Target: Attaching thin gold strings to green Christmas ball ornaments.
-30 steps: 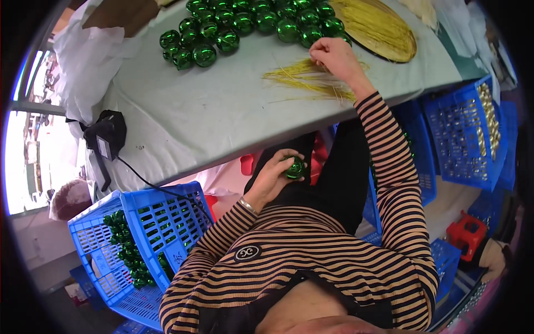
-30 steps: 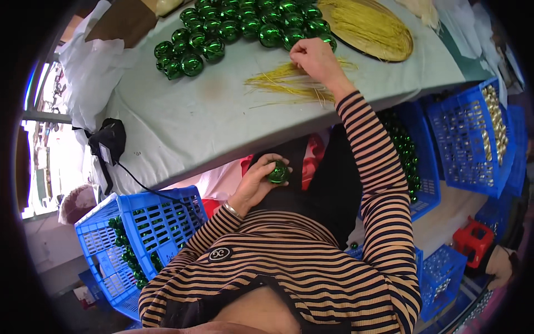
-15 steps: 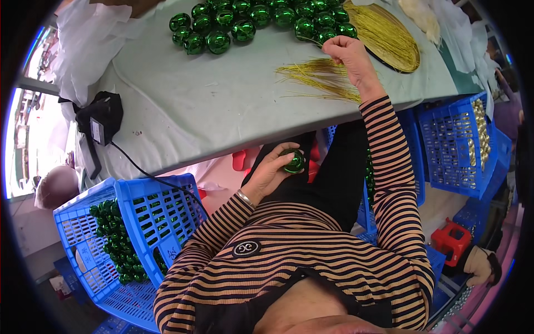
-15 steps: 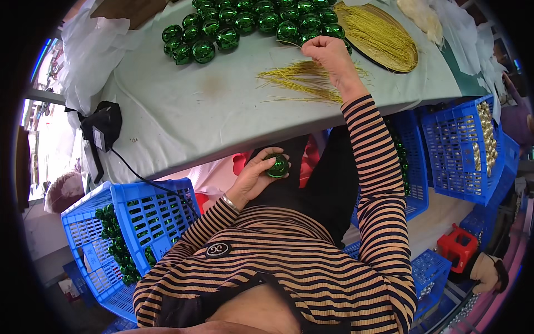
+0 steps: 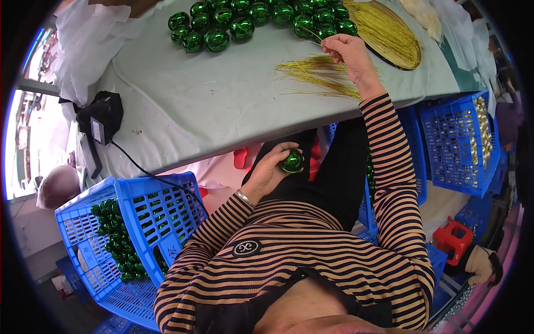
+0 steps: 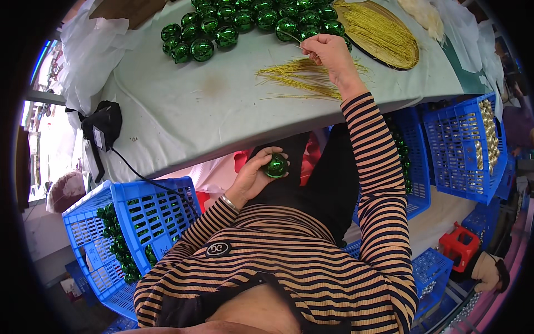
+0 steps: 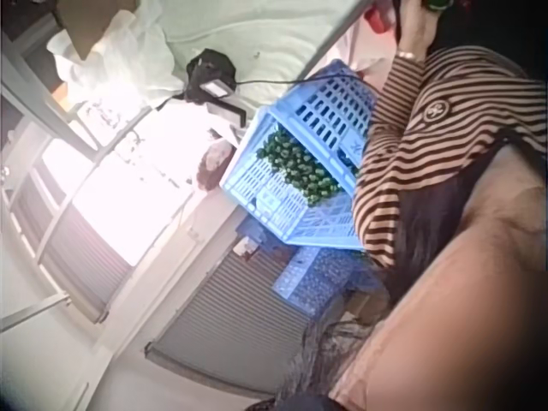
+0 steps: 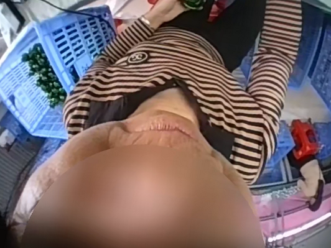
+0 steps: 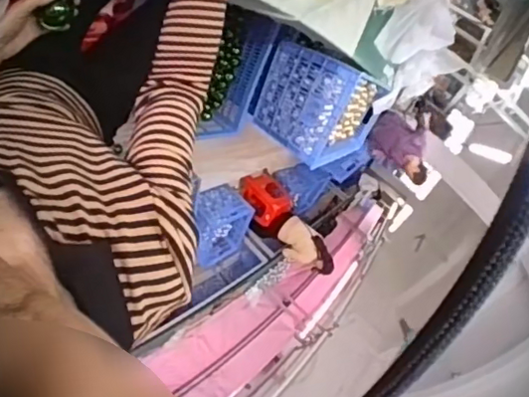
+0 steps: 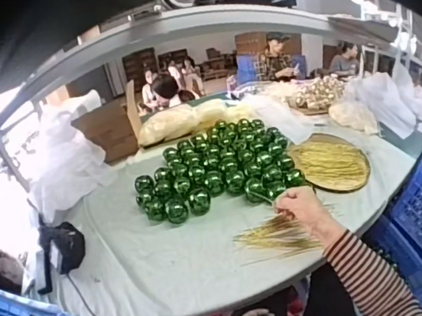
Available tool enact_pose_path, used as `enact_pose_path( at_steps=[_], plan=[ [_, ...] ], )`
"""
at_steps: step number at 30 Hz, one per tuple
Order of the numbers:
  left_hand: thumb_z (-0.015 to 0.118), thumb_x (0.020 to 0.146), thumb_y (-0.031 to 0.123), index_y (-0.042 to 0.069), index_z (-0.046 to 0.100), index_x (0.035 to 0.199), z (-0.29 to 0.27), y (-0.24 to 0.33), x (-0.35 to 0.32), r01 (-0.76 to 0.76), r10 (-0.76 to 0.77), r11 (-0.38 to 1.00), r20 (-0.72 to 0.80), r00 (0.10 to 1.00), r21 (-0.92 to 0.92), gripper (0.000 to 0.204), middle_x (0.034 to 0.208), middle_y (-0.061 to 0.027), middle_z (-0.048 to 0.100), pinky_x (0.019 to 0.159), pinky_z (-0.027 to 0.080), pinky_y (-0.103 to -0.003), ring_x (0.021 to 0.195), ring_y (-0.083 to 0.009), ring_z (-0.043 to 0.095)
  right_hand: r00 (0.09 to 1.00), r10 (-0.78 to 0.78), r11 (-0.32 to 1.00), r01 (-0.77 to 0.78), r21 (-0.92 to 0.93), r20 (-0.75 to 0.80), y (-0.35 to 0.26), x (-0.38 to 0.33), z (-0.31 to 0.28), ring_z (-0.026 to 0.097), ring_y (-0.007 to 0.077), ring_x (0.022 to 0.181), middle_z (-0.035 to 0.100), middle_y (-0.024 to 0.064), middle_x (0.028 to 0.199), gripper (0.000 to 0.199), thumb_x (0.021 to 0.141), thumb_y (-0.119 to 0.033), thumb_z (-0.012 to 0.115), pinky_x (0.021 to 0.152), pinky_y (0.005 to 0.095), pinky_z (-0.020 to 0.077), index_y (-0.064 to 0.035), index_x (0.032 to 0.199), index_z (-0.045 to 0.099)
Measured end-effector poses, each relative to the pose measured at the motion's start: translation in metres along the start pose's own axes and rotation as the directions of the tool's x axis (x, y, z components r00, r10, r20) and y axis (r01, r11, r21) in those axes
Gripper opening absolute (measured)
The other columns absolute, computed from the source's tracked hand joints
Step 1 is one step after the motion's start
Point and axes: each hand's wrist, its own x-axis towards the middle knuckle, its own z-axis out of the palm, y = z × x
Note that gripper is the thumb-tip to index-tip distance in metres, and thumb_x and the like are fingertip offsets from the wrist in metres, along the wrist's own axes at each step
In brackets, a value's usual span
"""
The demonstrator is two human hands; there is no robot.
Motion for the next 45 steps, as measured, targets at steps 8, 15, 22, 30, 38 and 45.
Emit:
enact_pose_path(
  at_steps=[8, 15, 22, 30, 38, 45],
  plan=[
    [0.051, 0.091, 0.018, 0.004, 0.043, 0.124, 0.002, -0.002, -0.004, -0.01, 0.01, 0.998, -0.011, 1.0, 0.061, 0.037, 0.12, -0.0149, 0.051, 0.095, 0.043, -0.045, 0.111, -0.0265, 0.052, 0.973, -0.21, 0.977, 0.213, 0.027, -0.096, 0.0, -0.002, 0.008, 0.047, 0.0036, 0.063, 0.061, -0.0016, 0.074, 0.01, 0.083, -0.014, 0.063, 0.059, 0.0185, 0.0351, -0.0046, 0.084, 0.067],
    [0.055, 0.091, 0.024, 0.004, 0.042, 0.124, 0.007, -0.003, -0.003, -0.043, 0.044, 0.998, 0.029, 0.999, -0.045, 0.041, 0.123, -0.0158, 0.05, 0.097, 0.043, -0.045, 0.112, -0.0284, 0.052, 0.898, -0.404, 0.91, 0.414, 0.026, -0.174, -0.037, -0.058, 0.013, 0.051, 0.0061, 0.067, 0.06, 0.0028, 0.075, 0.01, 0.086, -0.009, 0.059, 0.064, 0.0206, 0.0412, 0.0005, 0.089, 0.062],
    [0.059, 0.088, 0.027, 0.005, 0.043, 0.124, 0.01, -0.006, 0.007, -0.02, 0.03, 0.996, 0.12, 0.992, -0.087, 0.045, 0.124, -0.0156, 0.05, 0.099, 0.04, -0.047, 0.117, -0.0316, 0.048, 0.968, -0.143, 0.989, 0.149, 0.017, -0.205, -0.018, -0.185, 0.023, 0.054, 0.0091, 0.064, 0.059, 0.0059, 0.073, 0.007, 0.088, -0.004, 0.053, 0.062, 0.0217, 0.0443, 0.0015, 0.083, 0.055],
    [0.064, 0.085, 0.026, 0.007, 0.043, 0.123, 0.037, 0.0, 0.017, -0.066, 0.065, 0.998, 0.084, 0.994, 0.014, 0.047, 0.122, -0.0151, 0.05, 0.102, 0.038, -0.047, 0.119, -0.0328, 0.046, 0.966, 0.224, 0.948, -0.185, 0.26, -0.13, 0.033, -0.248, 0.046, 0.052, 0.0053, 0.061, 0.059, 0.003, 0.071, 0.007, 0.088, -0.004, 0.055, 0.057, 0.0179, 0.0438, 0.001, 0.083, 0.055],
    [0.065, 0.084, 0.023, 0.007, 0.042, 0.123, 0.047, -0.01, 0.017, -0.061, 0.054, 0.988, 0.05, 0.997, 0.139, 0.048, 0.123, -0.0129, 0.049, 0.101, 0.038, -0.046, 0.119, -0.0309, 0.046, 0.956, 0.277, 0.918, -0.233, 0.322, -0.097, 0.054, -0.256, 0.041, 0.052, 0.0034, 0.06, 0.058, 0.0012, 0.071, 0.008, 0.087, -0.007, 0.059, 0.055, 0.0155, 0.0414, 0.0003, 0.083, 0.056],
    [0.064, 0.085, 0.02, 0.005, 0.047, 0.117, 0.058, -0.017, 0.014, -0.063, 0.047, 0.941, 0.056, 0.997, 0.333, 0.039, 0.12, -0.0111, 0.051, 0.101, 0.039, -0.04, 0.117, -0.0262, 0.048, 0.946, 0.289, 0.928, -0.238, 0.287, -0.147, 0.061, -0.25, 0.048, 0.051, 0.0032, 0.059, 0.059, 0.0014, 0.069, 0.008, 0.088, -0.007, 0.057, 0.053, 0.0165, 0.0412, -0.0004, 0.085, 0.056]
  ],
)
